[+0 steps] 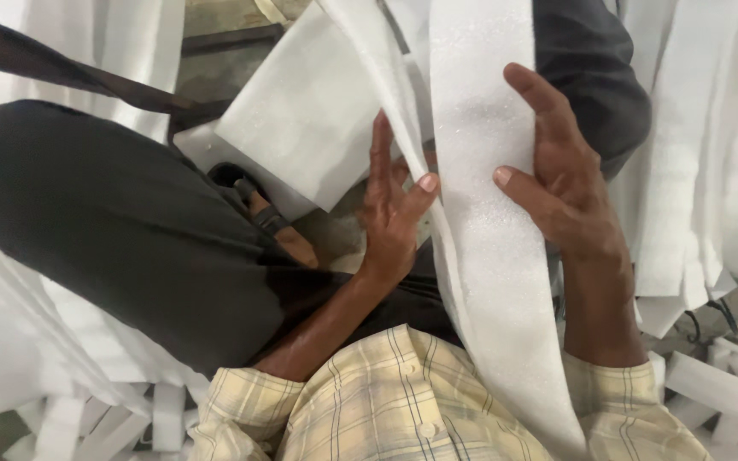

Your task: The person sits cross-legged on the floor and repeatedly pulls white foam strips through a cutting machine to trim them into shorter pieces. The person handles each strip by hand, aligns it under the cutter, and collects the cut pieces.

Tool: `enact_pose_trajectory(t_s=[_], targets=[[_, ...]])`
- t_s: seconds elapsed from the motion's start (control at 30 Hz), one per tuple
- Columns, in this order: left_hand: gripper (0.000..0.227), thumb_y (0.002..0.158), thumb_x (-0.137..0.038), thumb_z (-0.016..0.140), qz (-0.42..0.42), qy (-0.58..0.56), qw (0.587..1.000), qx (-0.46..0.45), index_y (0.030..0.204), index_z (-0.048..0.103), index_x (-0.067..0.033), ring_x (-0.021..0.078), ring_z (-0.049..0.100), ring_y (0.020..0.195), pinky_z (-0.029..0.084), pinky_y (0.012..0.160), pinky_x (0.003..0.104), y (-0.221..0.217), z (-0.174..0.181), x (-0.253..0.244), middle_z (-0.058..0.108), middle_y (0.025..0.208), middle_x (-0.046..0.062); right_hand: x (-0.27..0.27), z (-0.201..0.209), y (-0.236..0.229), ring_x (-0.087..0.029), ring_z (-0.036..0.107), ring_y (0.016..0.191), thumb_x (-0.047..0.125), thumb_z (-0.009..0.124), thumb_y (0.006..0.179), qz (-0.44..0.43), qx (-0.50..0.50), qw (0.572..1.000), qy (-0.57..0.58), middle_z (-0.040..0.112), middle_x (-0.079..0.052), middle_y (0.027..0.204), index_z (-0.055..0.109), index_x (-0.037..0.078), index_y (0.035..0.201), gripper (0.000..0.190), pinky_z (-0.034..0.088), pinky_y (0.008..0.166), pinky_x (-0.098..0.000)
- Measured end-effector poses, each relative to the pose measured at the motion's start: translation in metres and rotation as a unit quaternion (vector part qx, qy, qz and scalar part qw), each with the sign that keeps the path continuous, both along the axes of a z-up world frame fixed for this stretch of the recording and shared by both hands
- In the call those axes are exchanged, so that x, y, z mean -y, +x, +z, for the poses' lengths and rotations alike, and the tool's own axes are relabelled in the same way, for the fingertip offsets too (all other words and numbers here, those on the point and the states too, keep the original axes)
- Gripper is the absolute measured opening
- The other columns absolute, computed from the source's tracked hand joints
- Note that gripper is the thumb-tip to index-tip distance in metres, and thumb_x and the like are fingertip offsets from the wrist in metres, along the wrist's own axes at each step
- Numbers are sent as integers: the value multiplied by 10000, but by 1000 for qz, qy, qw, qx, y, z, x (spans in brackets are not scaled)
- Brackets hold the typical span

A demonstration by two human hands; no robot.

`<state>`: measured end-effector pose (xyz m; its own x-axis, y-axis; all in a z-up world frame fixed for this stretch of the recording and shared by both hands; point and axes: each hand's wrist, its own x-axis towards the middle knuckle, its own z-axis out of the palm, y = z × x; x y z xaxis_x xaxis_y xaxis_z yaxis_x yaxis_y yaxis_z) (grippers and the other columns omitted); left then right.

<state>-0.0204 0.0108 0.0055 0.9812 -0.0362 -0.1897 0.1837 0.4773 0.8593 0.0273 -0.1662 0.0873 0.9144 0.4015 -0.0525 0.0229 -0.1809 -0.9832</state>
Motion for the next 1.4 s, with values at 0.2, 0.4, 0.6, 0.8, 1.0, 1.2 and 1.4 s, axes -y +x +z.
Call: enact_pose_trajectory(t_s=[0.2, 0.4, 0.6, 0.8, 1.0, 1.2, 1.4], targets=[[917, 970, -263, 638, 55, 25, 998, -12, 1647, 90, 24, 307, 572, 1251, 665, 895, 412, 0, -10, 5, 313, 1581, 260, 4, 1, -1, -231, 373, 1568, -152, 540, 909, -42, 29, 999, -12, 392, -186, 1636, 237, 37, 1628, 803, 333, 1355, -389], [866, 1016, -288, 611, 28, 66, 997, 4, 1672, 103, -40, 340, 542, 1363, 634, 1021, 458, 1, -12, 7, 279, 1605, 233, 3, 8, 5, -233, 471, 1430, -104, 513, 892, -57, -62, 995, 60, 497, -206, 1507, 216, 43, 1591, 774, 411, 1244, -367], [871, 1060, -369, 583, -20, 42, 997, 54, 1683, 41, -92, 397, 380, 1537, 539, 1197, 533, 3, -2, 5, 170, 1672, 215, -9, 14, 12, -210, 405, 1468, -94, 524, 821, -41, 0, 999, 31, 420, -157, 1547, 402, -24, 1478, 672, 334, 1252, -362], [850, 1052, -340, 568, -31, 80, 995, 60, 1670, 38, -97, 387, 297, 1570, 443, 1238, 533, 1, -1, 3, 110, 1693, 197, -6, 3, 10, -202, 488, 1463, -21, 552, 969, -24, -30, 999, 36, 547, -123, 1536, 460, 20, 1569, 608, 398, 1275, -373], [738, 1155, -261, 436, -17, 192, 975, 115, 1699, -38, -104, 318, 33, 1659, 182, 1378, 487, -3, 3, 3, -38, 1750, 155, -9, -10, 12, -209, 455, 1527, 3, 586, 1007, -21, -20, 1000, -4, 526, -110, 1598, 477, 52, 1565, 570, 361, 1307, -396], [690, 1179, -357, 273, 14, 183, 977, 109, 1660, -134, -75, 330, 68, 1665, 163, 1378, 480, 1, 18, -2, -82, 1771, 166, -27, -24, 23, -217, 375, 1568, 32, 584, 990, -7, -40, 999, 14, 469, -106, 1631, 443, 57, 1573, 600, 297, 1323, -409], [835, 1097, -684, 75, 63, 110, 983, 131, 1693, -157, -146, 317, -58, 1669, 114, 1397, 485, 30, 26, -9, -173, 1760, 116, -42, -31, 53, -234, 289, 1614, 78, 622, 976, 3, 16, 1000, -5, 398, -125, 1686, 395, 67, 1604, 668, 199, 1353, -385]])
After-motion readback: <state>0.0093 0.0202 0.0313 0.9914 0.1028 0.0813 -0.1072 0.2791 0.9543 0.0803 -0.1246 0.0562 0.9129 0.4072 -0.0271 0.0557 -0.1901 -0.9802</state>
